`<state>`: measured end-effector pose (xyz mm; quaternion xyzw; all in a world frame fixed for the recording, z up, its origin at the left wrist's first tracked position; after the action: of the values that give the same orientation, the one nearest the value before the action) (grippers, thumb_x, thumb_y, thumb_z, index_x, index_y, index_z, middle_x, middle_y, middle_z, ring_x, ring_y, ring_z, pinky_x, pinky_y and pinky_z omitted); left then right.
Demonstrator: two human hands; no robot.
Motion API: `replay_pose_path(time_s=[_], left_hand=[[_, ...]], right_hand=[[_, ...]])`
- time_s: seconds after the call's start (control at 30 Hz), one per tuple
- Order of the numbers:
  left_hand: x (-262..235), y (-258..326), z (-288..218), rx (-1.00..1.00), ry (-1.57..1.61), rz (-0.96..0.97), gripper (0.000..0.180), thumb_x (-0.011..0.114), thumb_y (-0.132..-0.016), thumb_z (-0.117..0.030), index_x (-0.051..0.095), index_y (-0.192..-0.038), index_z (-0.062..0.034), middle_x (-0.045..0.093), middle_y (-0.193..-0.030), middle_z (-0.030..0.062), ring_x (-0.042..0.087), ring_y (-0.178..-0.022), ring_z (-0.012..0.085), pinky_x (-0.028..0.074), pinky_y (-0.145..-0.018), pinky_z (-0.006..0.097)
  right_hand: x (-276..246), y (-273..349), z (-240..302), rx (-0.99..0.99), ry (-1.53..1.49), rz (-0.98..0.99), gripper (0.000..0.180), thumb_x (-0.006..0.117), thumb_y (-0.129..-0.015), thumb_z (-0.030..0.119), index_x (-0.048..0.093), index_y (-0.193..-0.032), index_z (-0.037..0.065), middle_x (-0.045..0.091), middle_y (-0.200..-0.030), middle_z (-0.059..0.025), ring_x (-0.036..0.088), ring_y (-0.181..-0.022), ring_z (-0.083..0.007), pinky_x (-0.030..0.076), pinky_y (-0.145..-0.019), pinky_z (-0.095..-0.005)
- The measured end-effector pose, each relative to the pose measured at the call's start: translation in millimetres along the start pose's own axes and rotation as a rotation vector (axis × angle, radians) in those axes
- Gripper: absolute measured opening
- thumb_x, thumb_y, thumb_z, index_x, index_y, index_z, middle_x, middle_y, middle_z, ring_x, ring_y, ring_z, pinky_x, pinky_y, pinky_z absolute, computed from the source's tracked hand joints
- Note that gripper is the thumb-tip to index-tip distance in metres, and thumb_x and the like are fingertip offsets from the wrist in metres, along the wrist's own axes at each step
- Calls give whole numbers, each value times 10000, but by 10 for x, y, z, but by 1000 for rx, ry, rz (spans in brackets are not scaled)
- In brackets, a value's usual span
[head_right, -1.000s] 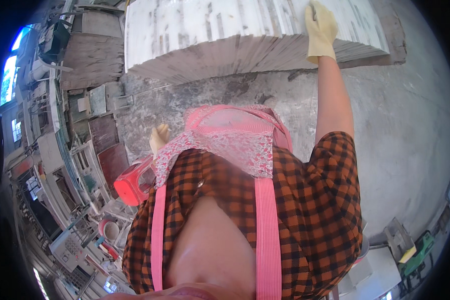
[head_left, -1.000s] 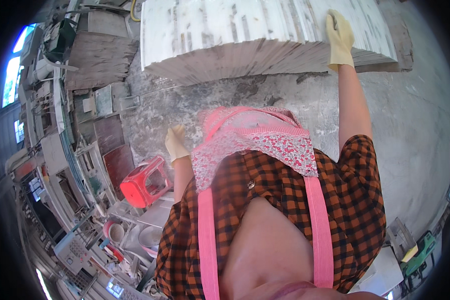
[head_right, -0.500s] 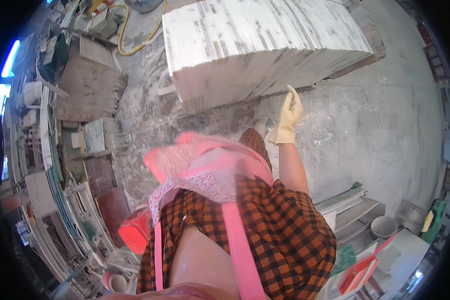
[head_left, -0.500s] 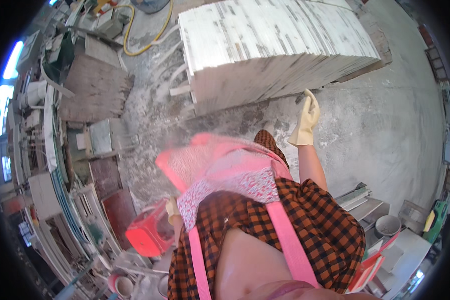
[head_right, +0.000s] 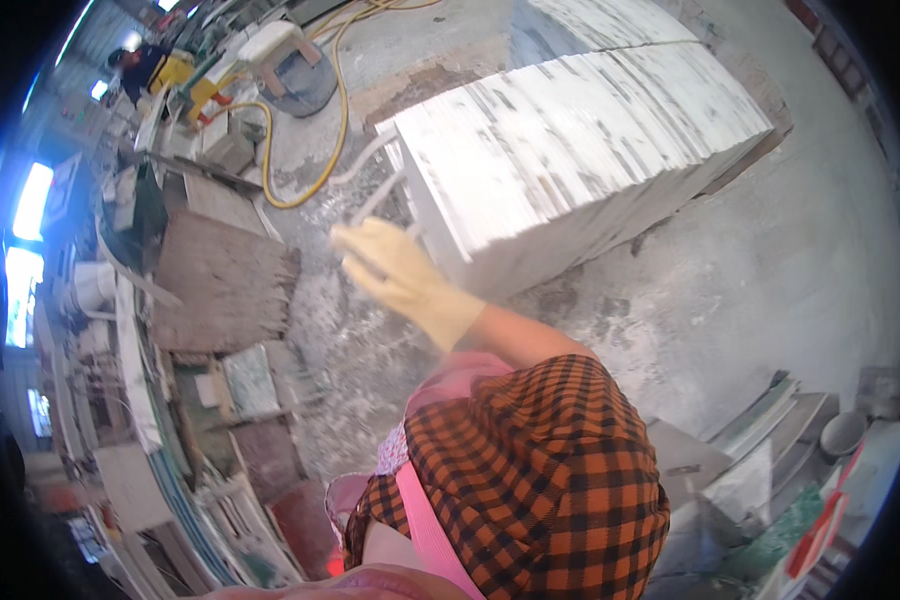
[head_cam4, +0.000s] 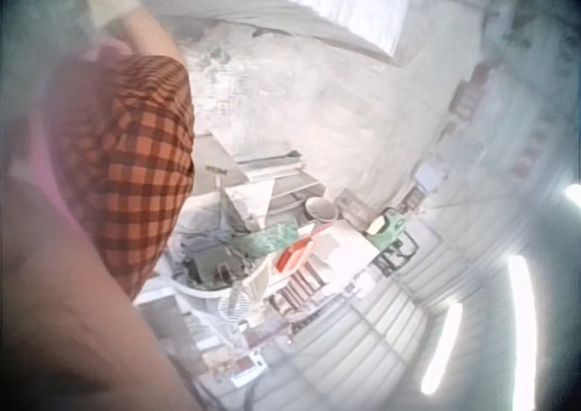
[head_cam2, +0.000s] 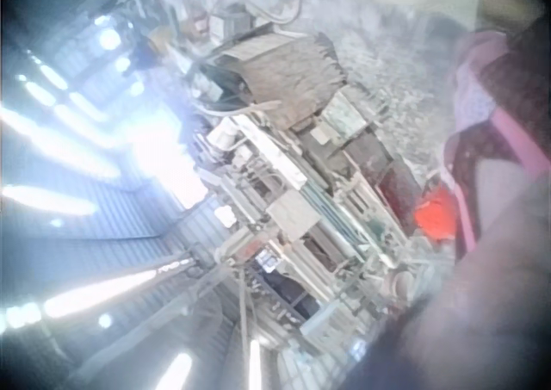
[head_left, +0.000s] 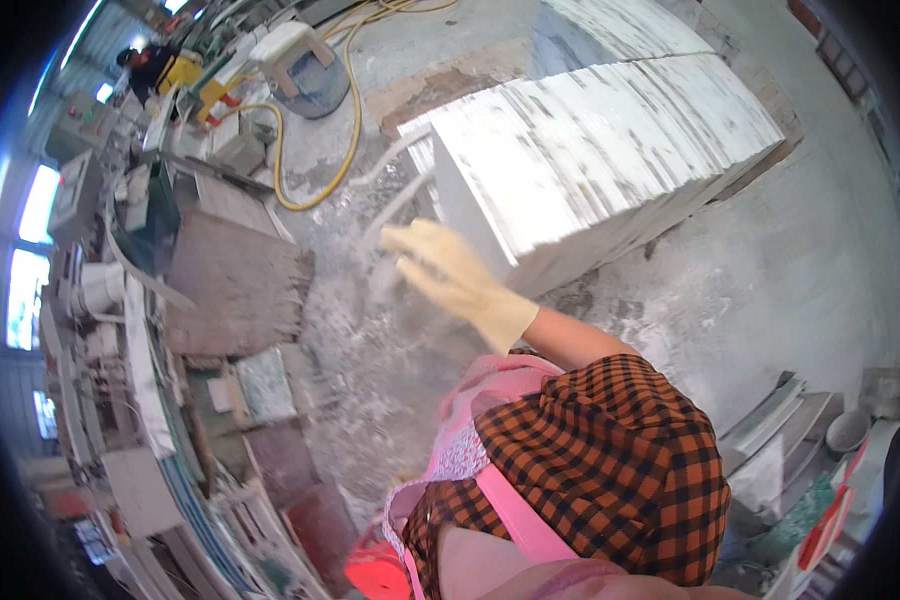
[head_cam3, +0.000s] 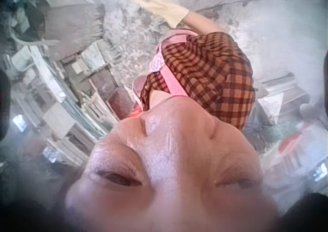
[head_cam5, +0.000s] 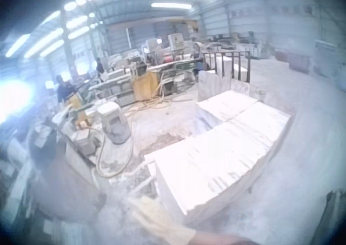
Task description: The person repeatedly picks rectangular marble-like tiles from a conveyor, turns them over, and stacks them on a growing pile. The person also wipes the top of the stack with gloved hands between placements.
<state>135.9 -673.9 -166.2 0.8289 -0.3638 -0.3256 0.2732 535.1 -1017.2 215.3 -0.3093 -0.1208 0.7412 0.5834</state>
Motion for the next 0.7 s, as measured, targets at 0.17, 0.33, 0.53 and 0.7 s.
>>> replay_pose_path(time_s=[0.17,0.33,0.53,0.7], left_hand=[[-377,-740,-844,-31,-88,54,406,465,-987,-368,609,-1117,-12,693,-1091,122,645,-1020,194,487,-853,309],[-444,-1521,-1791,-7,-151,103,380,474,-975,-367,612,-1088,-32,690,-1075,106,635,-1010,184,479,-860,315],[51,-2552,-2815,10,-251,261,348,484,-961,-366,615,-1054,-57,685,-1055,86,623,-998,171,468,-869,322],[1023,-3410,-4117,98,-394,468,322,493,-949,-365,618,-1025,-77,681,-1039,69,613,-989,161,460,-876,328]], right_hand=[[705,-675,22,-126,64,-113,473,616,-893,210,557,-1320,15,587,-1207,-185,539,-1053,-361,438,-942,-449],[780,-1102,-303,30,164,-25,516,628,-911,274,539,-1358,33,538,-1360,-195,460,-1278,-388,368,-1085,-473],[-146,-1023,-872,313,581,-349,513,620,-925,287,538,-1375,55,546,-1368,-210,456,-1309,-392,324,-1137,-486],[-842,-588,-1220,524,1097,-567,472,598,-955,264,546,-1387,80,534,-1418,-185,433,-1363,-382,281,-1177,-458]])
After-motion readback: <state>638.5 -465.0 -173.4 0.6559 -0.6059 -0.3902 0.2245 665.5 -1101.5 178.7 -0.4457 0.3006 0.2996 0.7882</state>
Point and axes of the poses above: each hand's wrist, its own y-axis away from the middle knuckle, its own x-axis out of the palm, z = x × y, the point moved 10 cm from there along -y, towards the middle knuckle
